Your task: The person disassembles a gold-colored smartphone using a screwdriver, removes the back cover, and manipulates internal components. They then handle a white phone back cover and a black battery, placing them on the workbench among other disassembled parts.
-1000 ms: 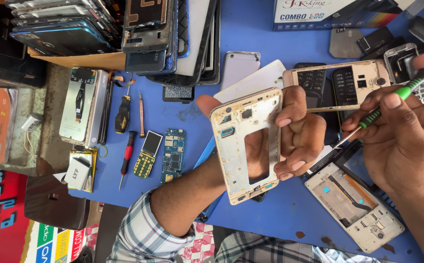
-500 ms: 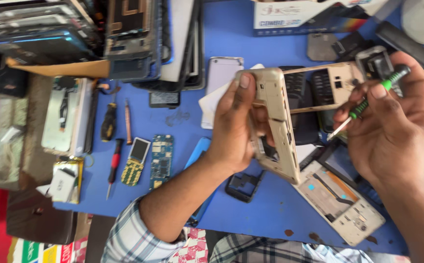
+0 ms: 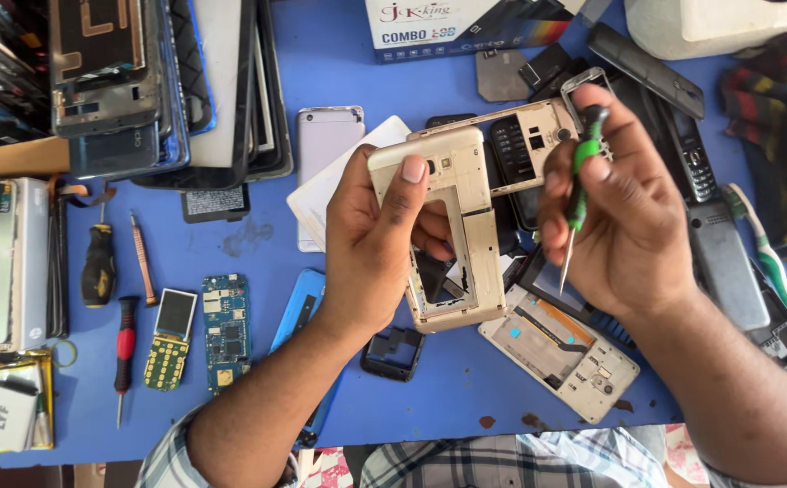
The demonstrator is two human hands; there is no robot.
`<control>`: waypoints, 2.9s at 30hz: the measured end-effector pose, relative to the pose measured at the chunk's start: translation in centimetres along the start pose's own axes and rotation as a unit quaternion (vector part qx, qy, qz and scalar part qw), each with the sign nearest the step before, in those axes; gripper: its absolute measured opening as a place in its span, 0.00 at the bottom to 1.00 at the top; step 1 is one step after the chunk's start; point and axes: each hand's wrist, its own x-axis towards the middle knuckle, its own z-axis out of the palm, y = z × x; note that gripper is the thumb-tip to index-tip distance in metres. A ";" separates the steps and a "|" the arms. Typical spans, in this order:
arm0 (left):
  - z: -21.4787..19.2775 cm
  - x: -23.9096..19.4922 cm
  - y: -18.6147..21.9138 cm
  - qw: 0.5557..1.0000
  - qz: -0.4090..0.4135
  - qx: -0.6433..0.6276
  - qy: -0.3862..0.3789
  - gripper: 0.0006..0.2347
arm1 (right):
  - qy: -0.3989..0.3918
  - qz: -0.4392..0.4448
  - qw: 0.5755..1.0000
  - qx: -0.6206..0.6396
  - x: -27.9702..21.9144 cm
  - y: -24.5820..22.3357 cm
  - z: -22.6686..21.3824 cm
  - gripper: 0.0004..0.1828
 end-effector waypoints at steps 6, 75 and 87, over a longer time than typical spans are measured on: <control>0.0 0.0 -0.1 1.000 0.002 0.023 -0.002 0.13 | -0.051 0.037 0.998 -0.009 -0.6 0.1 1.0 0.30; -1.2 0.4 -1.1 0.970 -0.097 -0.222 -0.033 0.11 | -0.002 0.038 0.999 -0.001 -0.6 -0.5 0.7 0.28; -1.1 0.9 -1.3 0.995 0.077 -0.053 -0.047 0.14 | 0.012 0.036 0.999 0.003 -1.0 -0.3 0.3 0.20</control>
